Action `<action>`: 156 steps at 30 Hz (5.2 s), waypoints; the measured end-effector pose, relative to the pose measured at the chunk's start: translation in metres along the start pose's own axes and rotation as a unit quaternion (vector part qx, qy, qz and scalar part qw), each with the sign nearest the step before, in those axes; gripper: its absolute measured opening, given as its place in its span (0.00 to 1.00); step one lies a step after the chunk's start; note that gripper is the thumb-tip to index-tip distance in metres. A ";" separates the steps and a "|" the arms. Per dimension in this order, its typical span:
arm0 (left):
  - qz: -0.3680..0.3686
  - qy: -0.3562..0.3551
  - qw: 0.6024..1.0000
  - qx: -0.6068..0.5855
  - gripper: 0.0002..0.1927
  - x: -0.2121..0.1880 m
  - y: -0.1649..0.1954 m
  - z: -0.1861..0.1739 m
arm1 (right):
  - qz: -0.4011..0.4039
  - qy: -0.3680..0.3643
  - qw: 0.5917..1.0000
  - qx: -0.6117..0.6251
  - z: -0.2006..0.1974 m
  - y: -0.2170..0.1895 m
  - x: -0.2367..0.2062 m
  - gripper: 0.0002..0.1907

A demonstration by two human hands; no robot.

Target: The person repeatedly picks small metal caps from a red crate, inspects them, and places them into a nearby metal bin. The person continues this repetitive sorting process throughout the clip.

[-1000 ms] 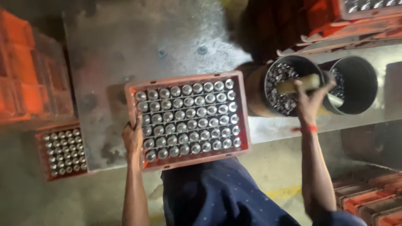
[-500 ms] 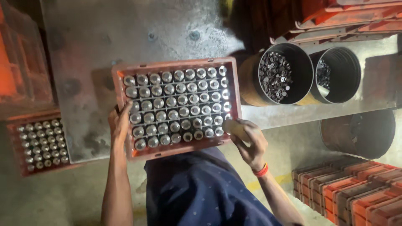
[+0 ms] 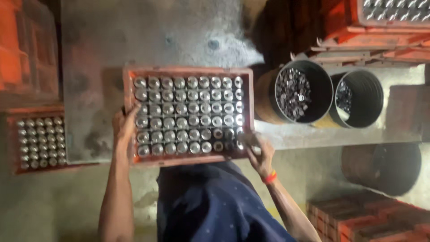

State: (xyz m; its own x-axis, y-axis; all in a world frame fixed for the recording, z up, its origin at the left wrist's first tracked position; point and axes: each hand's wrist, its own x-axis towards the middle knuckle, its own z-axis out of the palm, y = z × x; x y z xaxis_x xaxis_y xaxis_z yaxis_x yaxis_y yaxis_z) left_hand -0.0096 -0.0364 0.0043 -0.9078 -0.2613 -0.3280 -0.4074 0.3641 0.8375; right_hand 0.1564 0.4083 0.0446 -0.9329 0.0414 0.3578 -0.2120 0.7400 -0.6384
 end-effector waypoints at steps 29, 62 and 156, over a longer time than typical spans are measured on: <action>0.010 0.022 0.999 0.036 0.26 0.002 0.007 0.004 | -0.021 0.030 0.998 0.056 0.011 0.017 0.095 0.30; -0.024 0.033 0.998 0.037 0.28 0.010 0.013 0.006 | -0.066 0.094 0.991 0.064 0.045 -0.001 0.215 0.23; -0.001 0.035 0.999 -0.019 0.26 0.005 0.010 0.006 | -0.216 -0.207 0.953 -0.037 0.062 -0.038 0.015 0.33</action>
State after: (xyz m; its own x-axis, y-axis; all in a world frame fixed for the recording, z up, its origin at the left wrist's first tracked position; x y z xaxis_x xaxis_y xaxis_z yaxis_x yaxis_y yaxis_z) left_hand -0.0185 -0.0289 0.0084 -0.8970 -0.3246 -0.3000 -0.4046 0.3298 0.8529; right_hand 0.1321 0.3392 0.0326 -0.8014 -0.5356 0.2662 -0.5956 0.6741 -0.4368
